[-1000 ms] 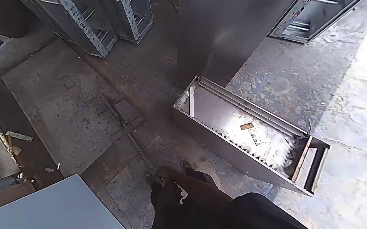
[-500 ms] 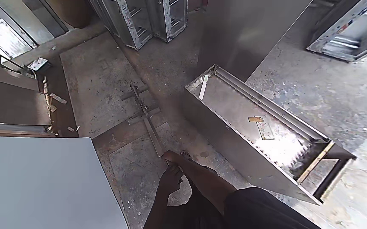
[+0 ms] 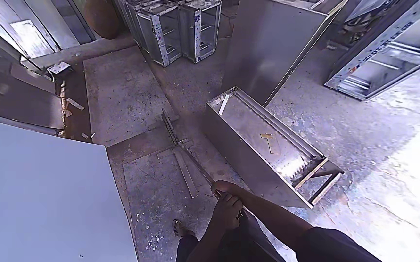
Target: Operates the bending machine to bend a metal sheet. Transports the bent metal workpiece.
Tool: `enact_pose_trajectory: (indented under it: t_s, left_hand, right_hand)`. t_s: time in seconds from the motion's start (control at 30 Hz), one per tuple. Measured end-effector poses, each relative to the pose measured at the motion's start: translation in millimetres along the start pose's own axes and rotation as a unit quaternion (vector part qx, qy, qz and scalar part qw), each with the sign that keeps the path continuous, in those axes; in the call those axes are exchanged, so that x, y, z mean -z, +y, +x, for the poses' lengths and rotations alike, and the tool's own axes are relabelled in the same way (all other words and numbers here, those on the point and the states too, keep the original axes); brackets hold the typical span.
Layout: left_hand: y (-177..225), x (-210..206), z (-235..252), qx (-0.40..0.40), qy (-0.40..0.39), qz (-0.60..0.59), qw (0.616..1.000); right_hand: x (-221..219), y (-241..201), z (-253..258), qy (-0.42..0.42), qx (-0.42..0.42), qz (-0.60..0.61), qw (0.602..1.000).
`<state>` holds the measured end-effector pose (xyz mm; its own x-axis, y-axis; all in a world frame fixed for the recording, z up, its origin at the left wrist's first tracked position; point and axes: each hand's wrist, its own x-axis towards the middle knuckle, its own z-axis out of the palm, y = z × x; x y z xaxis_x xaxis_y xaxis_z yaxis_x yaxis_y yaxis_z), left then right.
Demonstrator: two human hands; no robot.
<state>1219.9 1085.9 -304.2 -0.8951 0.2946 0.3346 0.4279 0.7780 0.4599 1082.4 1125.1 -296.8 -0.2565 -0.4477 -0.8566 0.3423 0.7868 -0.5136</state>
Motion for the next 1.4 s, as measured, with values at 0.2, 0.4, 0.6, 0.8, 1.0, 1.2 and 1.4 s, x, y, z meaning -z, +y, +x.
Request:
enact_pose_trajectory:
  t_s: [0.2, 0.4, 0.6, 0.8, 1.0, 1.2, 1.4]
  left_hand:
    - [86, -63, 42, -0.07, -0.024, 0.007, 0.997]
    - [125, -109, 92, -0.04, 0.015, 0.031, 0.999]
    - [154, -144, 44, 0.014, -0.075, 0.067, 0.995]
    - [177, -190, -25, 0.059, -0.075, 0.089, 0.991]
    - [217, -194, -9, 0.094, -0.105, 0.069, 0.988]
    - [295, -300, 144, 0.099, -0.05, 0.041, 0.993]
    - [337, -331, 219, 0.054, -0.057, 0.002, 0.997]
  right_hand:
    - [51, 109, -34, -0.079, -0.045, 0.093, 0.991]
    - [109, 160, -31, -0.115, -0.027, 0.067, 0.991]
    - [77, 206, -20, -0.107, -0.025, 0.059, 0.992]
    - [29, 256, -14, -0.061, 0.014, 0.014, 0.998]
    - [41, 278, -45, -0.068, 0.049, 0.001, 0.996]
    - [207, 356, -92, -0.142, -0.004, 0.036, 0.989]
    - [288, 394, -133, -0.133, -0.038, 0.004, 0.99]
